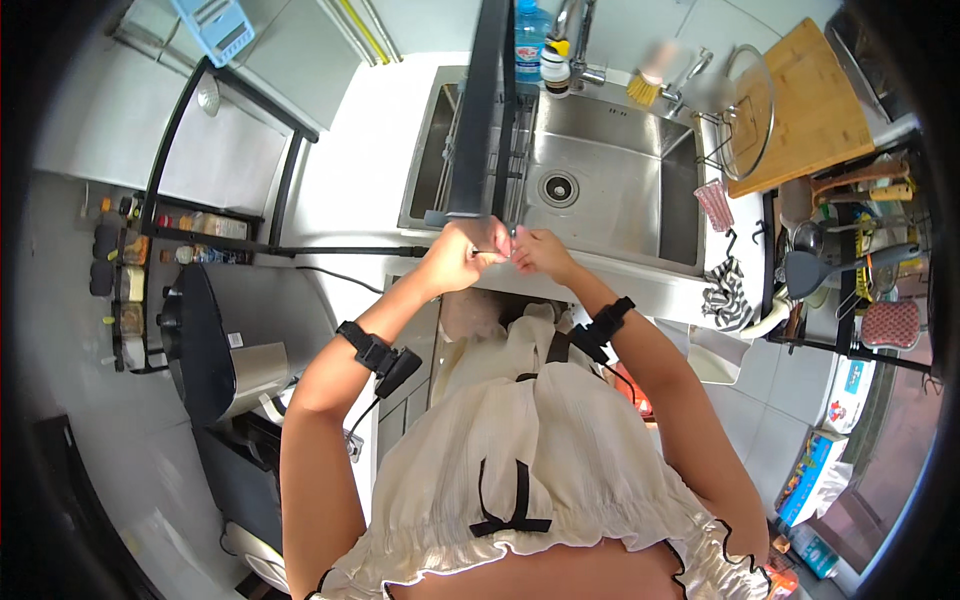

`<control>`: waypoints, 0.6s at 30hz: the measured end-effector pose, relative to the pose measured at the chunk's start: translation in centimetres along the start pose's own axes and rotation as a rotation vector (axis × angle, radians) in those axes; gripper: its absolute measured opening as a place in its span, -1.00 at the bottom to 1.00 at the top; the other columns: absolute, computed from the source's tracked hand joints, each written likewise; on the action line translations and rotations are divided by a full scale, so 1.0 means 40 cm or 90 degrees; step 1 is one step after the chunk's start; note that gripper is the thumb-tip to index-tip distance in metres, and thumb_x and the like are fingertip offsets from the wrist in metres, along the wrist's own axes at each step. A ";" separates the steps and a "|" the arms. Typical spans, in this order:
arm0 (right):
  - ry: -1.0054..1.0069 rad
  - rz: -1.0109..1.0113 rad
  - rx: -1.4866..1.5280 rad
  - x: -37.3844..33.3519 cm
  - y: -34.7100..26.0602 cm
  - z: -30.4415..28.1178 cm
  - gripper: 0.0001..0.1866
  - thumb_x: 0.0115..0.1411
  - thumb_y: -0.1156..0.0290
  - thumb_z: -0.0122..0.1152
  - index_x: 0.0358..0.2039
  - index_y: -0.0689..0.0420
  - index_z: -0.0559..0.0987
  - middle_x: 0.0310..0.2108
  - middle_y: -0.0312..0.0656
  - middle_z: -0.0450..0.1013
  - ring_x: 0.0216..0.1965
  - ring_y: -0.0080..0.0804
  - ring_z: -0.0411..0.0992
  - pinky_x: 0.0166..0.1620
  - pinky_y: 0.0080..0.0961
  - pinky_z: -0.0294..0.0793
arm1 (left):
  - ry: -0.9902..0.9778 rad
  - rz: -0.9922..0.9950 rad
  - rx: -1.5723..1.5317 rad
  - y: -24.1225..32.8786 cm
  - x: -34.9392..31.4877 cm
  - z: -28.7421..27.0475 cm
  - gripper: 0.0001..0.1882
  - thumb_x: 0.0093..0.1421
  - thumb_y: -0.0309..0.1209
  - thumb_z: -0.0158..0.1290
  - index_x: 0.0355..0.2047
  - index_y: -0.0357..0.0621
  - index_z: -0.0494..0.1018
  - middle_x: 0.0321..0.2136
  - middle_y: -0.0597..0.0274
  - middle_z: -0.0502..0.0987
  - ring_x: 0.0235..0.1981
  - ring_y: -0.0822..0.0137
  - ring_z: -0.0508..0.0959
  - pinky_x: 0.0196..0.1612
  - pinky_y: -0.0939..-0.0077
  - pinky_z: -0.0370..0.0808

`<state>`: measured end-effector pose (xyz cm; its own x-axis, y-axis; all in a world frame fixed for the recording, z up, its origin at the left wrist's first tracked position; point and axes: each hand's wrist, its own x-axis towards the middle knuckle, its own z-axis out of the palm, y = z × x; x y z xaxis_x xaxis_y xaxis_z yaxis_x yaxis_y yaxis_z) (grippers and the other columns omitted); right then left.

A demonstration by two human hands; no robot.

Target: Assembling a black metal dish drying rack frame over a kitchen sink.

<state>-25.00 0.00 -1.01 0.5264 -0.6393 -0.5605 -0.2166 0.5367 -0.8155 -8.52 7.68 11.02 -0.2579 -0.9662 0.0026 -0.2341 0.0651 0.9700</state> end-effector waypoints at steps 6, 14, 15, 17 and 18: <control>0.025 -0.035 -0.077 0.039 0.027 0.016 -0.49 0.24 0.10 -0.13 -0.65 0.25 0.48 -0.74 -0.17 0.40 -0.75 -0.44 0.34 -0.66 -0.49 0.33 | 0.015 0.008 -0.046 -0.023 -0.008 0.008 -0.79 0.03 -0.73 0.03 -0.43 -0.22 0.25 -0.46 0.21 0.41 -0.20 0.28 0.49 -0.04 0.36 0.39; 0.060 -0.051 -0.402 0.053 0.016 0.024 -0.52 0.23 0.18 -0.11 -0.67 0.25 0.52 -0.69 -0.03 0.43 -0.69 -0.12 0.41 -0.54 -0.32 0.43 | 0.010 0.005 -0.058 -0.005 -0.013 0.022 -0.78 0.06 -0.67 0.06 -0.42 -0.19 0.22 -0.46 0.20 0.40 -0.20 0.27 0.46 -0.02 0.33 0.38; 0.140 -0.136 -0.540 0.030 0.003 0.035 -0.62 0.19 0.24 -0.05 -0.61 0.25 0.52 -0.60 -0.01 0.44 -0.60 -0.07 0.42 -0.47 -0.30 0.44 | 0.015 0.002 -0.074 -0.007 -0.018 0.022 -0.78 0.06 -0.67 0.06 -0.42 -0.19 0.22 -0.46 0.21 0.39 -0.21 0.26 0.46 -0.02 0.31 0.37; 0.220 -0.224 -0.676 0.009 0.010 0.044 -0.71 0.14 0.31 0.01 -0.56 0.25 0.53 -0.51 0.00 0.45 -0.51 -0.03 0.44 -0.39 -0.28 0.45 | 0.014 0.013 -0.052 -0.012 -0.022 0.017 -0.77 0.06 -0.68 0.05 -0.43 -0.19 0.21 -0.47 0.21 0.39 -0.22 0.26 0.45 -0.01 0.30 0.37; 0.205 -0.395 -0.662 0.002 0.022 0.034 -0.82 0.07 0.38 0.06 -0.48 0.25 0.51 -0.42 -0.02 0.42 -0.41 -0.05 0.42 -0.33 -0.28 0.45 | 0.009 0.028 -0.032 -0.008 -0.019 0.018 -0.77 0.05 -0.69 0.04 -0.44 -0.19 0.21 -0.47 0.21 0.38 -0.23 0.27 0.45 -0.01 0.29 0.37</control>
<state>-24.02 1.17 -1.60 0.5794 -0.8122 0.0683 -0.6265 -0.4974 -0.6001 -8.92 8.58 10.52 -0.2540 -0.9660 0.0479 -0.1755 0.0948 0.9799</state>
